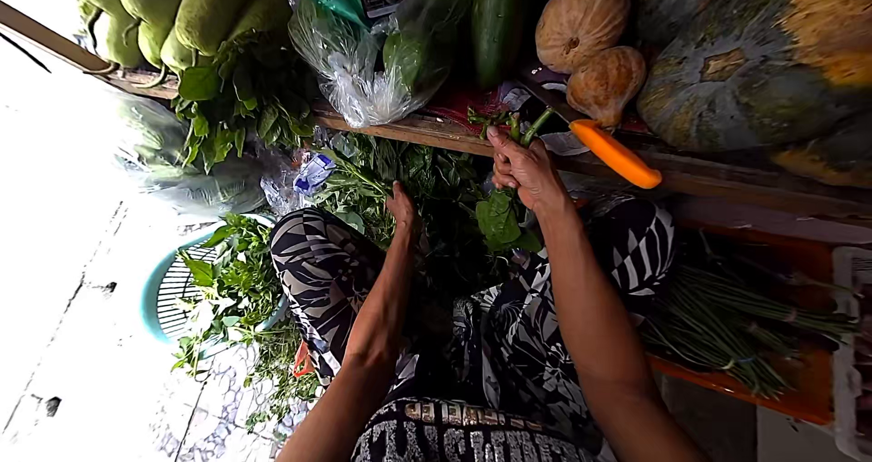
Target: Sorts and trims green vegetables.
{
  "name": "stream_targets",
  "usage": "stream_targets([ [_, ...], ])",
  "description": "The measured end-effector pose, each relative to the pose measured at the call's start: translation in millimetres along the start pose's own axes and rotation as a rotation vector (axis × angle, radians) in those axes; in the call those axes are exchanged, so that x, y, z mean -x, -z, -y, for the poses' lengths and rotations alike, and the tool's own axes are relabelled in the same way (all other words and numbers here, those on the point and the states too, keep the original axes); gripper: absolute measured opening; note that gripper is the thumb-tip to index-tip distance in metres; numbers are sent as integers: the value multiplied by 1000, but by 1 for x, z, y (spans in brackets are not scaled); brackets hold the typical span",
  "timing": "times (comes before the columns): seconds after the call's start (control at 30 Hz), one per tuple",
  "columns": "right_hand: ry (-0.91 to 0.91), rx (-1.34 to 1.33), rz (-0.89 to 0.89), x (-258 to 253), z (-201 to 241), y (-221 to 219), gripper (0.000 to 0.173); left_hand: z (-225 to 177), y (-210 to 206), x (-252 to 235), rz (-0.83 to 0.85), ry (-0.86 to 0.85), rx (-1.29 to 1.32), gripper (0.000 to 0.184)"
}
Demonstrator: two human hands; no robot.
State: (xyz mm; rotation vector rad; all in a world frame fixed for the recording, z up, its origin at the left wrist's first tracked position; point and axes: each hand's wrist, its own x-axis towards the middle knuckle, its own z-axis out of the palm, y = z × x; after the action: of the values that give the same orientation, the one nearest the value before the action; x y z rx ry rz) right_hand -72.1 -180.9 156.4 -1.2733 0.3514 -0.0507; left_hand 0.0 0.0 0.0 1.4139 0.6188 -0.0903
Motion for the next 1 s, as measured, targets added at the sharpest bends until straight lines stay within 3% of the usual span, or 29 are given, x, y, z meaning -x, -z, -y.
stream_targets([
  [0.07, 4, -1, -1, -1, 1, 0, 38, -6, -6, 3, 228, 131, 179, 56],
  [0.1, 2, -2, -2, -1, 1, 1, 38, -4, -7, 8, 370, 220, 150, 63],
  [0.17, 9, -8, -6, 0, 2, 3, 36, 5, -1, 18, 637, 350, -167, 69],
  [0.2, 19, -13, -15, -1, 3, 4, 35, 9, 3, 22, 694, 322, -413, 59],
  [0.27, 35, -20, -33, 0, 6, 8, 35, 23, 10, 22, 552, 88, -877, 43],
  [0.3, 37, -18, -44, 0, 6, 9, 36, 31, 14, 17, 440, -58, -1013, 46],
  [0.37, 39, -7, -51, 1, 7, 10, 37, 39, 16, 3, 303, -268, -1160, 51],
  [0.43, 31, -1, -43, -1, 6, 8, 38, 41, 13, -13, 293, -361, -1279, 46],
  [0.53, 11, -10, -26, -4, 3, 5, 37, 39, 10, -32, 382, -395, -1449, 43],
  [0.67, -2, -2, -41, -6, 2, 3, 35, 12, 3, -33, 454, -365, -1481, 41],
  [0.77, 0, 14, -55, -9, 0, 2, 26, -12, -2, -32, 427, -424, -1226, 36],
  [0.87, 2, 22, -51, -10, -5, 2, 21, -18, -1, -36, 284, -358, -1094, 41],
  [0.93, 0, 18, -37, -10, -5, -1, 20, -11, 3, -37, 283, -339, -1224, 53],
  [1.0, 0, 14, -13, -9, -9, -2, 21, 14, 17, -36, 403, -322, -1440, 59],
])
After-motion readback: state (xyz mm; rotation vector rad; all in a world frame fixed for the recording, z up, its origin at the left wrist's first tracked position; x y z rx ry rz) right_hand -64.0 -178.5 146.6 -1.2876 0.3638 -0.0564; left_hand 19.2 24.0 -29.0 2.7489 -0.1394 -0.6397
